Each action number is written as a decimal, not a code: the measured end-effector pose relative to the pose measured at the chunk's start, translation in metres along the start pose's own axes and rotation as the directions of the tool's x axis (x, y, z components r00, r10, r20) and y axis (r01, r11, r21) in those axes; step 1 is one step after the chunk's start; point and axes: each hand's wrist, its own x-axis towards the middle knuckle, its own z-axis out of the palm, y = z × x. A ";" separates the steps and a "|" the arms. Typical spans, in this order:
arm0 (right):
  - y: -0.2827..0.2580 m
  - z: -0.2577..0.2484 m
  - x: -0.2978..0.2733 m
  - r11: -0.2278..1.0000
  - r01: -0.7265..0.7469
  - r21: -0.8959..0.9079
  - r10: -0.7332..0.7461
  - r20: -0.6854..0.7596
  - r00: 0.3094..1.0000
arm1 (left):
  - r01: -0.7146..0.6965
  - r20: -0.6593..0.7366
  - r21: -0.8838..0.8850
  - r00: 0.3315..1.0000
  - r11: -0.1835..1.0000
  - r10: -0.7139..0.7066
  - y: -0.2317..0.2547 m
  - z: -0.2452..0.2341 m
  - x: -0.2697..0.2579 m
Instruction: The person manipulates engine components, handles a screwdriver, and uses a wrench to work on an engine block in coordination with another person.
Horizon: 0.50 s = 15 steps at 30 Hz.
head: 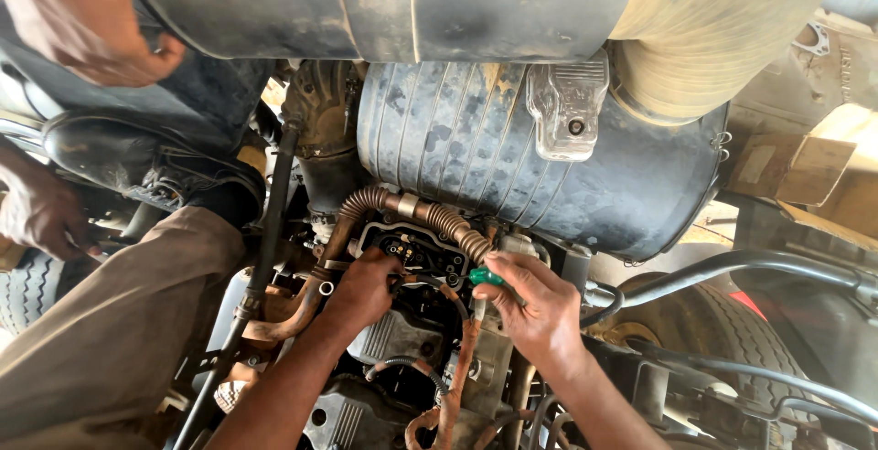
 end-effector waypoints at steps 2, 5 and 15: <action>-0.001 -0.001 0.003 1.000 -0.022 0.014 0.022 0.012 1.000 | 0.029 -0.028 0.011 0.999 1.000 -0.028 -0.003 0.001 0.000; -0.002 0.000 0.004 0.999 -0.051 0.003 0.051 0.016 0.999 | 0.060 -0.012 0.092 0.998 0.994 -0.059 -0.013 0.010 0.001; -0.001 -0.003 0.008 1.000 -0.020 0.010 0.020 0.002 1.000 | 0.106 0.191 0.416 0.961 0.903 -0.200 0.011 -0.017 -0.004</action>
